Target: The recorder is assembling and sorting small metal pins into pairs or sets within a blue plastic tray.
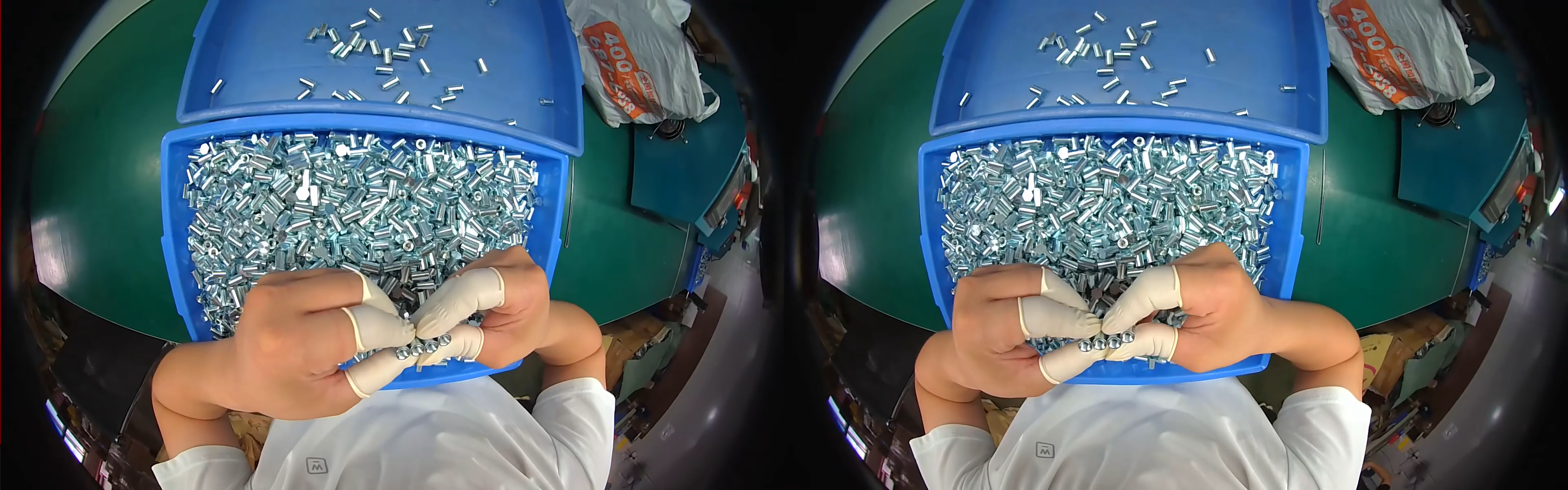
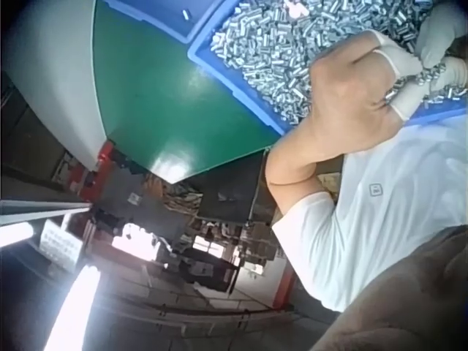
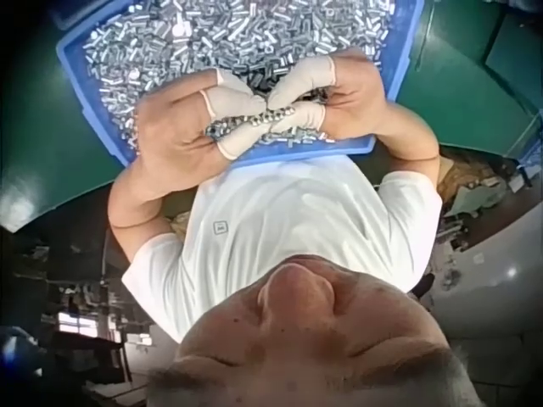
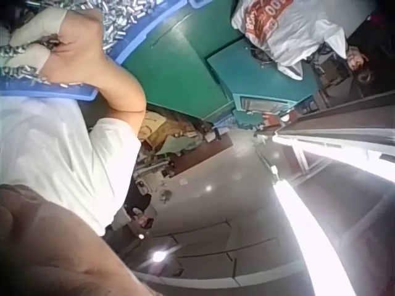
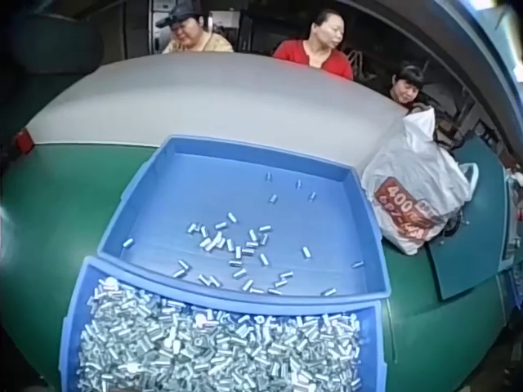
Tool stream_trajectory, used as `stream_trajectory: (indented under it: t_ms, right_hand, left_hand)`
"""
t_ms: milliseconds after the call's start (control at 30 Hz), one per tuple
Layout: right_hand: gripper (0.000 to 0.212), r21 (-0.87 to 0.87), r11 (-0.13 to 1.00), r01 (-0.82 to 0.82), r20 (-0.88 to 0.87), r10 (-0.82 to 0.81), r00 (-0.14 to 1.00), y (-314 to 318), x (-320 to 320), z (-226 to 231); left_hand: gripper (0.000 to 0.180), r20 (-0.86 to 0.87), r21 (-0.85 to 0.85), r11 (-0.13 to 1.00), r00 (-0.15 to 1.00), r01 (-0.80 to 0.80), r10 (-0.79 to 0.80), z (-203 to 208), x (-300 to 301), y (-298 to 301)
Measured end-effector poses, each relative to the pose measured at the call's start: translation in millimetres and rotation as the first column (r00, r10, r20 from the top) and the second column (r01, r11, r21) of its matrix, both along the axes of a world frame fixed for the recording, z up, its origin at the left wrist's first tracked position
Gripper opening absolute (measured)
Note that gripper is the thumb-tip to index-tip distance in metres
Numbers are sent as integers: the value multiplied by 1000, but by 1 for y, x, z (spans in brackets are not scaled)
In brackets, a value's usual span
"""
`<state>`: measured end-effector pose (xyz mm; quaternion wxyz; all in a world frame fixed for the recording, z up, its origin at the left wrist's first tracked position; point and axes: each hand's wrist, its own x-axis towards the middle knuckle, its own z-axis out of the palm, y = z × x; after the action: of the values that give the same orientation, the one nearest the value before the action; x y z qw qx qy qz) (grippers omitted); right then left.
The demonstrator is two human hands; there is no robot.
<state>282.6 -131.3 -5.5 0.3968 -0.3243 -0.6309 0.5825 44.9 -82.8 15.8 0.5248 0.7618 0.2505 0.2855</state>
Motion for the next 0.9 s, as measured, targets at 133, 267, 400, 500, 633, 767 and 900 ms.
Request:
stream_trajectory:
  t_ms: [133, 267, 400, 500, 633, 767, 900]
  right_hand:
    - [18, -6, 999, 38, 36, -38, 999, 2, 3, -4]
    - [18, 23, 984, 178, 155, -179, 972, 0, -3, 18]
    - [17, -23, 993, 115, 254, -106, 961, 18, 2, 31]
    - [17, -171, 962, 215, 60, -208, 976, 40, 7, 28]
    - [13, -242, 885, 397, 130, -376, 918, 101, 27, 8]
    - [28, 23, 852, 523, 420, -483, 768, 126, 38, -7]
    - [37, 346, 764, 545, 520, -640, 566, 91, 64, 19]
  left_hand:
    - [23, 12, 28, 999, 999, 30, -31, -4, 1, 7]
    - [21, 50, 6, 992, 991, -128, 128, -3, 5, -5]
    - [20, -46, 53, 986, 986, -159, 162, 7, 7, 5]
    - [18, -27, 105, 976, 980, -192, 195, 9, 23, 36]
    - [17, -167, 77, 961, 947, -265, 274, -2, 56, 95]
    - [25, -225, 199, 939, 920, -279, 321, -19, 52, 133]
    - [29, -198, 257, 913, 908, -316, 370, -10, 12, 130]
